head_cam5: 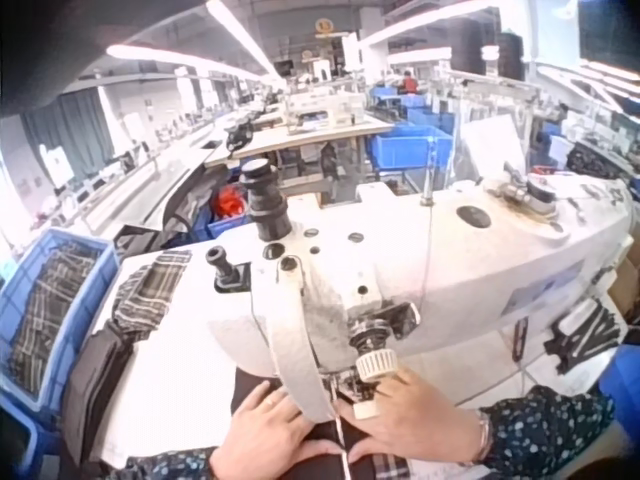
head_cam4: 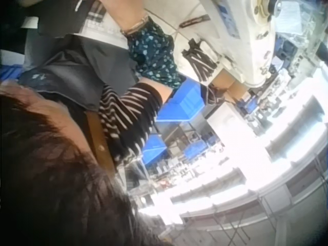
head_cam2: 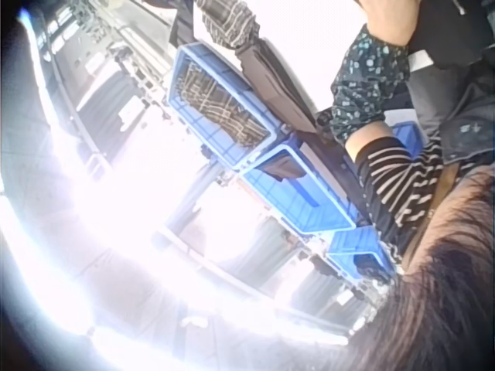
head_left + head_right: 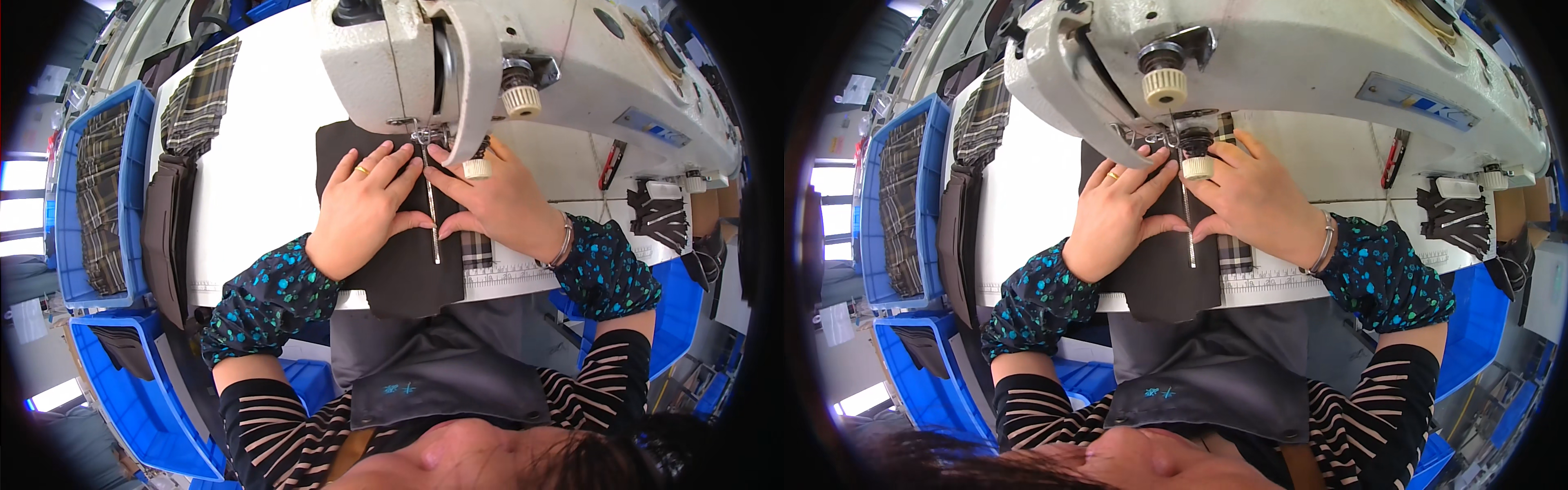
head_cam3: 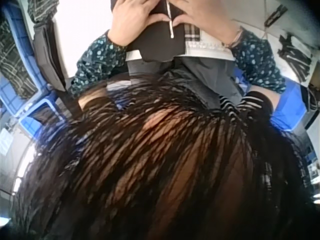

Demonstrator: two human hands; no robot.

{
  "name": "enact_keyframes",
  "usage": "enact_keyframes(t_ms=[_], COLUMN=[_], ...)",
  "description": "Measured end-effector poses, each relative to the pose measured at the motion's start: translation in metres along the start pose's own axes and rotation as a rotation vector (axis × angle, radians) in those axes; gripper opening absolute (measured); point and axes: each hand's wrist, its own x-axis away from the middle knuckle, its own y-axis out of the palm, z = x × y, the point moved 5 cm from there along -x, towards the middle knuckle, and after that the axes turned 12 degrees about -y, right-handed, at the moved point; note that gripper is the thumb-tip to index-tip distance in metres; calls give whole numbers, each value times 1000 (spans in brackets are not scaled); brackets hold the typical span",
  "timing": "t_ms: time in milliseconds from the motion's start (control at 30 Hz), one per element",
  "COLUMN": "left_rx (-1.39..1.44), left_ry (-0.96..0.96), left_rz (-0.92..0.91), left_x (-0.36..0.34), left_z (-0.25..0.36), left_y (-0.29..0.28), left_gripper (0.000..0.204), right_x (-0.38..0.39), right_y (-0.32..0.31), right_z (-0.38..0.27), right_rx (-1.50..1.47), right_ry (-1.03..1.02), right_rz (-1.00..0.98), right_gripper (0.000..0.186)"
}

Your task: The person aligns a zipper with a plaid fabric piece and sews it using an industrial sewing machine. They guide the fabric through the machine, stitch along the zipper, and trim the excess thread after completion.

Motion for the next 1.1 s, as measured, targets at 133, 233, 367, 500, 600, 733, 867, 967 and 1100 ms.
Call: enact_keyframes(t_ms=[133, 233, 367, 500, 600, 733, 867, 967, 1100], left_rx=[2, -17, 10, 15, 49, 63, 17, 3, 3], left_ry=[-4, 1, -12, -31, -37, -55, -31, -15, -21], left_rz=[-13, 0, -6, -31, -57, -70, -93, -97, -85], left_x=[0, 0, 0, 10, 30, 42, 39, 34, 18], left_z=[-1, 1, 4, 7, 18, 24, 26, 24, 13], left_y=[0, -4, -3, -8, -9, -9, -11, -10, -10], left_gripper=[75, 76, 74, 73, 75, 80, 83, 84, 83], right_x=[-2, -4, -3, -1, 6, 16, 14, 13, 6], right_y=[-3, -12, -4, -4, -10, -10, -11, -10, -3], right_z=[0, 1, 9, 0, -17, -40, -43, -41, -27], right_rx=[48, 150, 150, 154, 4, -37, -3, 19, 28], right_ry=[-56, -50, 17, 19, -29, -16, -10, -10, 4], right_rz=[51, 136, 61, 33, 47, -90, -110, -100, -55], right_gripper=[71, 66, 55, 50, 58, 69, 73, 75, 77])
